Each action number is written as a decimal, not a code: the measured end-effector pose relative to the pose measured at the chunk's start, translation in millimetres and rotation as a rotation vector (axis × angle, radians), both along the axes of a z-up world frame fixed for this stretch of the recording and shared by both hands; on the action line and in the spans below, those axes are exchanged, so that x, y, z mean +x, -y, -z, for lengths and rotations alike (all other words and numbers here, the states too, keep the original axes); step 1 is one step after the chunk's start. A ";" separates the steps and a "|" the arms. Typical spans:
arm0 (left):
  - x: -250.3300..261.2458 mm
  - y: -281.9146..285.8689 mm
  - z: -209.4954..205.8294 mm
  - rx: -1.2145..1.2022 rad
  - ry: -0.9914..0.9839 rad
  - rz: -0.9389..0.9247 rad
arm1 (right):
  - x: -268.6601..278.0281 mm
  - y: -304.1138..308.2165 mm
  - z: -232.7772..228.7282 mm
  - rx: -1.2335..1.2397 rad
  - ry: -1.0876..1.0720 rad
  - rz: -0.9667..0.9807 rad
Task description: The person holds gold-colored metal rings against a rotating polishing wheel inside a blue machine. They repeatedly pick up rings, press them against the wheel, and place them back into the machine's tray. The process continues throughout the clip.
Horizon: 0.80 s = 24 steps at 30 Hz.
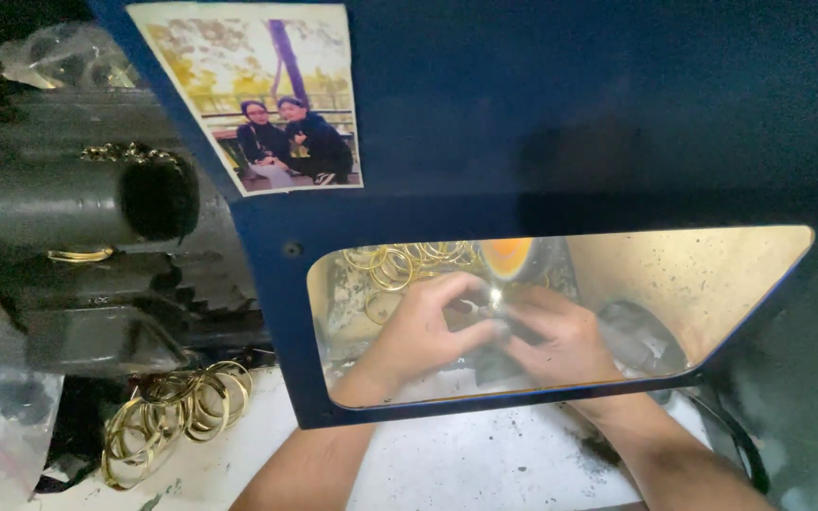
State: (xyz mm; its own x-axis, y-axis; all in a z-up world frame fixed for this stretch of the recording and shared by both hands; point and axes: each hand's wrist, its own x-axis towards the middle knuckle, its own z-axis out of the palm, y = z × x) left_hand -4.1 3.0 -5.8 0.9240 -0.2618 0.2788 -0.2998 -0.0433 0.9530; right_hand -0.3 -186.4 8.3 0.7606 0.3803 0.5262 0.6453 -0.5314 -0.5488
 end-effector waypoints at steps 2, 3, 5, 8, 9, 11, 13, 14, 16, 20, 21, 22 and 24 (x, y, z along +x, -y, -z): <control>1.8 -3.6 -2.9 0.022 0.038 -0.028 | -1.9 -2.1 -8.3 -0.017 -0.016 -0.009; 2.9 -5.5 -4.7 0.046 0.078 -0.055 | -2.7 -3.3 -12.7 -0.033 -0.031 -0.017; 7.3 -10.2 4.2 0.068 0.087 -0.055 | 3.1 9.2 -0.7 -0.037 -0.011 0.014; 8.2 -15.7 1.4 0.087 0.115 -0.063 | 14.6 30.0 19.6 -0.032 0.046 0.102; 7.9 -16.6 -2.3 0.084 0.134 -0.069 | 19.0 37.9 26.6 -0.022 0.084 0.160; 6.3 -14.9 -5.1 0.088 0.145 -0.075 | 18.5 33.4 17.0 0.006 0.002 0.138; 3.9 -14.0 -11.4 0.093 0.155 -0.082 | 19.2 30.9 14.6 0.036 -0.082 0.115; 2.4 -13.7 -16.3 0.072 0.132 -0.077 | 20.1 30.9 16.9 0.058 -0.181 0.134; 1.3 -12.8 -19.9 0.050 0.111 -0.071 | 19.4 29.7 17.0 0.079 -0.279 0.155; 4.3 -4.5 -9.8 -0.042 0.039 -0.121 | 16.2 27.9 16.4 0.232 -0.394 0.148; 5.2 -1.2 -6.0 -0.083 0.058 -0.156 | 16.2 28.0 18.4 0.252 -0.415 0.166; 6.5 -0.8 -1.6 -0.083 0.057 -0.157 | 16.5 24.5 16.0 0.251 -0.416 0.164; 8.8 0.2 7.3 -0.043 0.099 -0.249 | 16.4 17.7 11.5 0.261 -0.466 0.168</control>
State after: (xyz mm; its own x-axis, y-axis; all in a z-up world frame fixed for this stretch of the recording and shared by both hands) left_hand 4.7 2.8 -13.1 0.9261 -0.0158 0.3770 -0.3769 -0.0873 0.9221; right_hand 16.2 -204.1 -3.2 0.9742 0.1358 0.1800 0.2209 -0.4140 -0.8831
